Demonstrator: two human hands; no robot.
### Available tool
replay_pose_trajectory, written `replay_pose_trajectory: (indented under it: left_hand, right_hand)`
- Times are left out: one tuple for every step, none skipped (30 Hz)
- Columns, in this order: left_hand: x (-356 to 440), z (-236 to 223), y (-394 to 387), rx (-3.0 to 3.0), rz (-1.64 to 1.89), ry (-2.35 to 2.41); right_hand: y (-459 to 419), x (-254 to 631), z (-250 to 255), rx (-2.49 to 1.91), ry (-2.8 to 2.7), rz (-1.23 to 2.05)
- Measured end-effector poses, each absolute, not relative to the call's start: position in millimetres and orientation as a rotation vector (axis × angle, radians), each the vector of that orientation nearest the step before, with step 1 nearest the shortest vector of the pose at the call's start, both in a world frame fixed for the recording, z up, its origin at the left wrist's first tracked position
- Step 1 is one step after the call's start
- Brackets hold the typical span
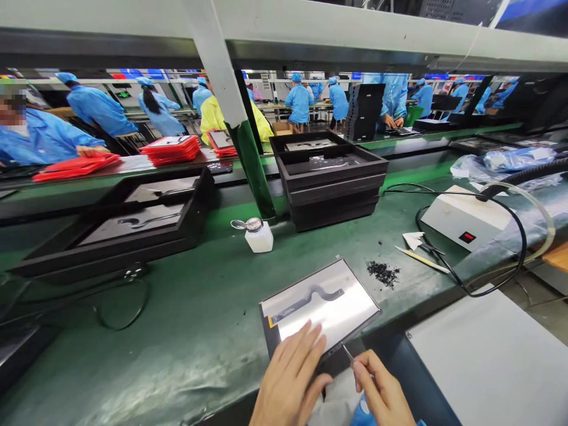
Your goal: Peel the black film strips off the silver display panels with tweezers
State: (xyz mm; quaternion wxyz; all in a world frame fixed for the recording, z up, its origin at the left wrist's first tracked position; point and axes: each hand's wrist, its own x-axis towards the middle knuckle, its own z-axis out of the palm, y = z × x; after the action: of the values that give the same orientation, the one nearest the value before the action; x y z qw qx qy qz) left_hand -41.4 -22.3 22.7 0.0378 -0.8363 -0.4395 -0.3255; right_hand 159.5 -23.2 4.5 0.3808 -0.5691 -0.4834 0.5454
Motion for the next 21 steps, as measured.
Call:
replay_pose_trajectory:
  left_hand:
    - [-42,25,-15,-2.534,-0.867,-1.304]
    - [-42,25,-8,-2.514,-0.779,-1.279]
    - [-41,23,-4,-2.502,-0.725,-1.275]
    - [-40,21,-2,-2.501,-0.7,-1.277]
    - [-38,17,-1,-2.502,-0.697,-1.286]
    - [-37,14,-2,-2.505,-0.704,-1.299]
    - [-36,12,-3,-2.509,-0.717,-1.303]
    - [-36,11,-4,-2.513,-0.732,-1.306]
    - [-36,11,-5,-2.519,-0.74,-1.31]
    - [-37,11,-6,-2.524,-0.747,-1.313]
    - [-37,12,-7,-2.527,-0.756,-1.315]
    - [-37,13,-7,-2.531,-0.761,-1.319]
    - [-37,14,-6,-2.533,-0.767,-1.322]
    - [-37,14,-6,-2.534,-0.773,-1.323]
    - [-37,14,-6,-2.533,-0.78,-1.32]
    - [-37,14,-5,-2.529,-0.784,-1.316]
    - [-37,13,-5,-2.525,-0.785,-1.313]
    - [-37,12,-5,-2.52,-0.782,-1.313]
    - [-37,12,-5,-2.515,-0.779,-1.312]
    - [-37,11,-5,-2.511,-0.774,-1.311]
    - [-37,11,-6,-2.509,-0.769,-1.31]
  right_hand:
    - [-23,160,6,-1.461,-1.237,1.388]
    - [-22,160,6,-1.463,-1.226,1.407]
    - [-22,160,6,-1.457,-1.211,1.44]
    - [-21,159,6,-1.445,-1.194,1.476]
    - [-21,158,5,-1.432,-1.178,1.512]
    - [-21,157,4,-1.421,-1.163,1.54]
    - [-21,157,4,-1.417,-1.153,1.553]
    - [-20,157,3,-1.422,-1.155,1.545]
    - [-20,157,2,-1.433,-1.171,1.525]
    - [-20,157,2,-1.442,-1.204,1.504]
    - [-20,159,1,-1.449,-1.248,1.48]
    - [-19,160,1,-1.454,-1.295,1.463]
    - [-18,162,2,-1.455,-1.339,1.455]
    - [-18,163,2,-1.45,-1.375,1.453]
    - [-17,164,2,-1.442,-1.397,1.451]
    - [-17,166,3,-1.436,-1.402,1.455]
    - [-16,166,4,-1.431,-1.391,1.474]
    - [-16,167,4,-1.428,-1.368,1.509]
    - [-16,167,4,-1.429,-1.338,1.547]
    - [-17,166,4,-1.432,-1.311,1.586]
    - [-17,166,3,-1.432,-1.292,1.617]
